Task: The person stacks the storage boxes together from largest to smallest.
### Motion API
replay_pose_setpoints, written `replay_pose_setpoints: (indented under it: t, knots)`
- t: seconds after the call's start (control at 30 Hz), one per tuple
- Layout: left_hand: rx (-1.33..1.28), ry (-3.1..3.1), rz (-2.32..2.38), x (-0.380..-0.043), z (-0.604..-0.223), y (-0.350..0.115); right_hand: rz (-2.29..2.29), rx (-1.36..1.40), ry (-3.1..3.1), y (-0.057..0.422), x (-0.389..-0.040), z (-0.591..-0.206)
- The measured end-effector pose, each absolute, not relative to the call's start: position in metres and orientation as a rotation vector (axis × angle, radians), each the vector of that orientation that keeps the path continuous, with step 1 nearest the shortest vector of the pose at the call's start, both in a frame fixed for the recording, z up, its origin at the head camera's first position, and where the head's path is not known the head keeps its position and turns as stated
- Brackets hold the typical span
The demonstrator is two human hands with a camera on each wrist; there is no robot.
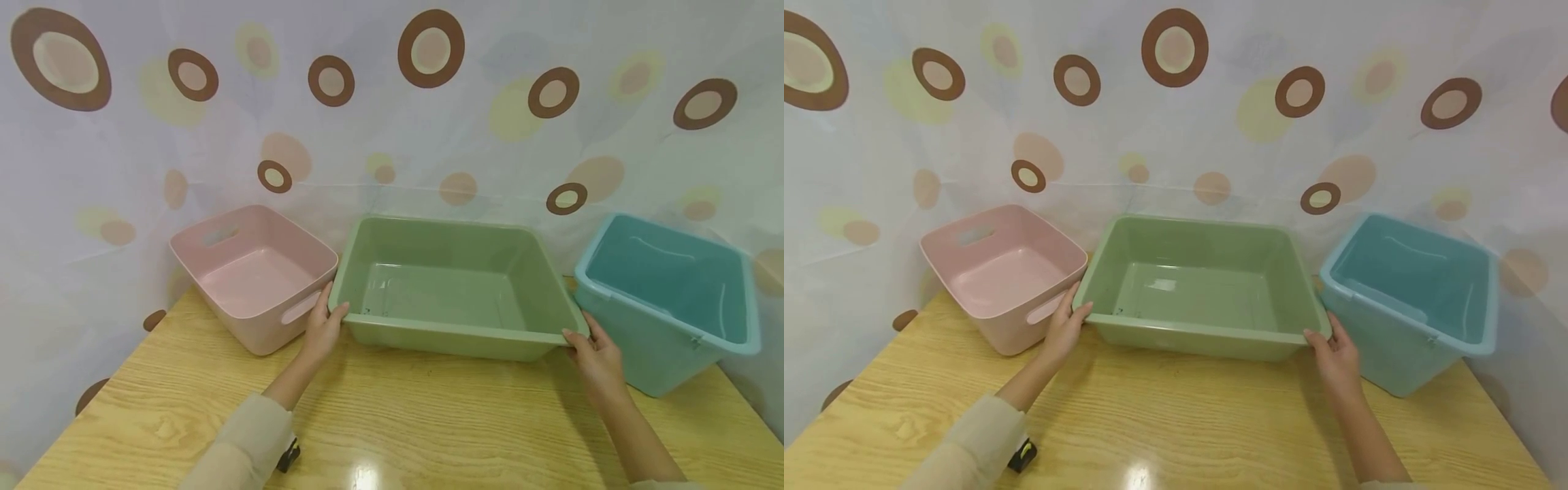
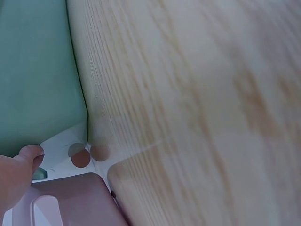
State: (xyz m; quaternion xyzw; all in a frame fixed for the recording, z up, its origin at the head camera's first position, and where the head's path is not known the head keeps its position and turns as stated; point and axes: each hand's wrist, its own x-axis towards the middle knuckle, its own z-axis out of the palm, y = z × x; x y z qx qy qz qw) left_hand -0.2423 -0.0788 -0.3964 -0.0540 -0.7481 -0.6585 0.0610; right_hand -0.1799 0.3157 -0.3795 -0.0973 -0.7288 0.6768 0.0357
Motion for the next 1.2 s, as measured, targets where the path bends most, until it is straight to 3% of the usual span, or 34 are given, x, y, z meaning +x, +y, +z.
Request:
replay_pose_setpoints:
  t: [1.2]
  knots:
    - [-0.212,-2.252,-1.983,-0.231,-0.396,-0.081,2.205,-0.242,-2.189,0.32,-0.173,-0.379]
